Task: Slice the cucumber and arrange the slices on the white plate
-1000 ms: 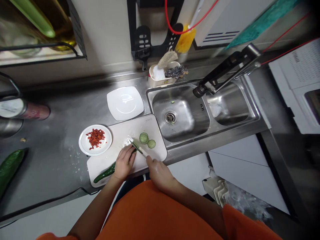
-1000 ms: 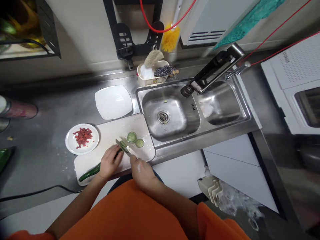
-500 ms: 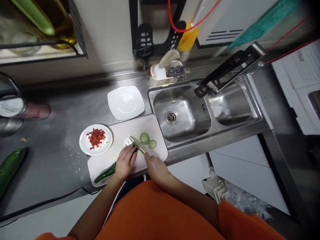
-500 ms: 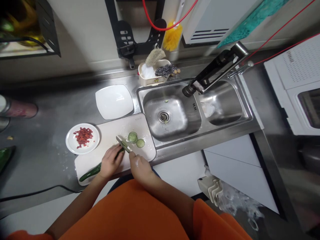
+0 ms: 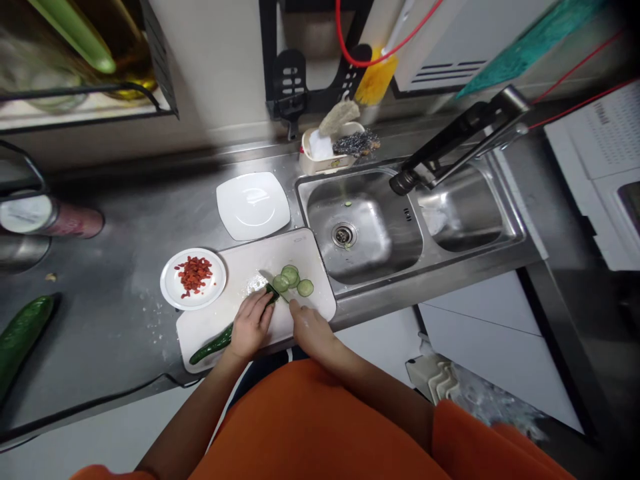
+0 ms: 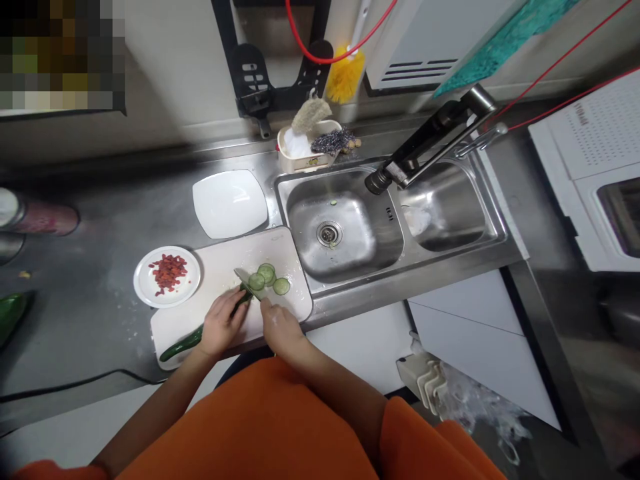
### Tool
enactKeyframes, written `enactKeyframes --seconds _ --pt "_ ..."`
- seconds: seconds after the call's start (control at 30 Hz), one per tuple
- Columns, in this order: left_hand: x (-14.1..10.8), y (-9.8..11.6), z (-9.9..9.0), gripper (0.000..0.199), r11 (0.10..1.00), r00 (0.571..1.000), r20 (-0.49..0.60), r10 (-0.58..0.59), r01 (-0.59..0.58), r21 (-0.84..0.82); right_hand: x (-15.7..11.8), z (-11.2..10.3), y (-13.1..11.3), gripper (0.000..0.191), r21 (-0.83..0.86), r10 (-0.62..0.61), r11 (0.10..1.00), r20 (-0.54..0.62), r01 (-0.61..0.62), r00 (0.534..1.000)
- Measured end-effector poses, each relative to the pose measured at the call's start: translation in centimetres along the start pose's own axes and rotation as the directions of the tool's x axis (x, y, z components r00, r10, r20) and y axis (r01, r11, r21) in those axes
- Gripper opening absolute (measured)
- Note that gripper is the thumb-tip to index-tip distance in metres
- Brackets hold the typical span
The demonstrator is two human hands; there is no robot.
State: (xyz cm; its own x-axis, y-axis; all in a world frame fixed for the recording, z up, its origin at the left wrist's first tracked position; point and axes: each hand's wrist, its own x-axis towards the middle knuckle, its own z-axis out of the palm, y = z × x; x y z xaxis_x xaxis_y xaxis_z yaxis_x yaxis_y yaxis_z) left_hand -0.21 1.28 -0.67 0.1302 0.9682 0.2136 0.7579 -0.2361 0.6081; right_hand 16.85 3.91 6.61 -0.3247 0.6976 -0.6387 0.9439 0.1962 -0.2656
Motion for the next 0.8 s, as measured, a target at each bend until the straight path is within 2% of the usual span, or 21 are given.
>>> enactKeyframes --seconds 0.13,0.33,0.53,0.8 --pt "0.1 0.2 -0.2 0.031 1.000 1.000 0.003 -0.005 0.005 -0.008 0.0 -1.1 1.2 0.042 0.070 0.040 0.997 0.056 -0.043 0.998" --pt "0.0 0.0 0.0 0.031 1.000 1.000 -0.008 -0.002 0.002 -0.004 -0.9 -2.8 2.1 0.039 0.066 0.074 0.995 0.042 -0.076 0.996" --pt "0.0 0.0 0.0 0.031 1.000 1.000 -0.005 -0.019 0.019 -0.009 -2.6 -3.0 1.0 0.033 -0.026 0.064 0.998 0.018 -0.063 0.998" --pt "0.2 0.3 -0.3 0.029 0.999 0.999 0.004 -0.033 0.033 0.003 -4.6 -2.9 -0.4 0.032 -0.022 0.067 0.998 0.102 -0.066 0.993"
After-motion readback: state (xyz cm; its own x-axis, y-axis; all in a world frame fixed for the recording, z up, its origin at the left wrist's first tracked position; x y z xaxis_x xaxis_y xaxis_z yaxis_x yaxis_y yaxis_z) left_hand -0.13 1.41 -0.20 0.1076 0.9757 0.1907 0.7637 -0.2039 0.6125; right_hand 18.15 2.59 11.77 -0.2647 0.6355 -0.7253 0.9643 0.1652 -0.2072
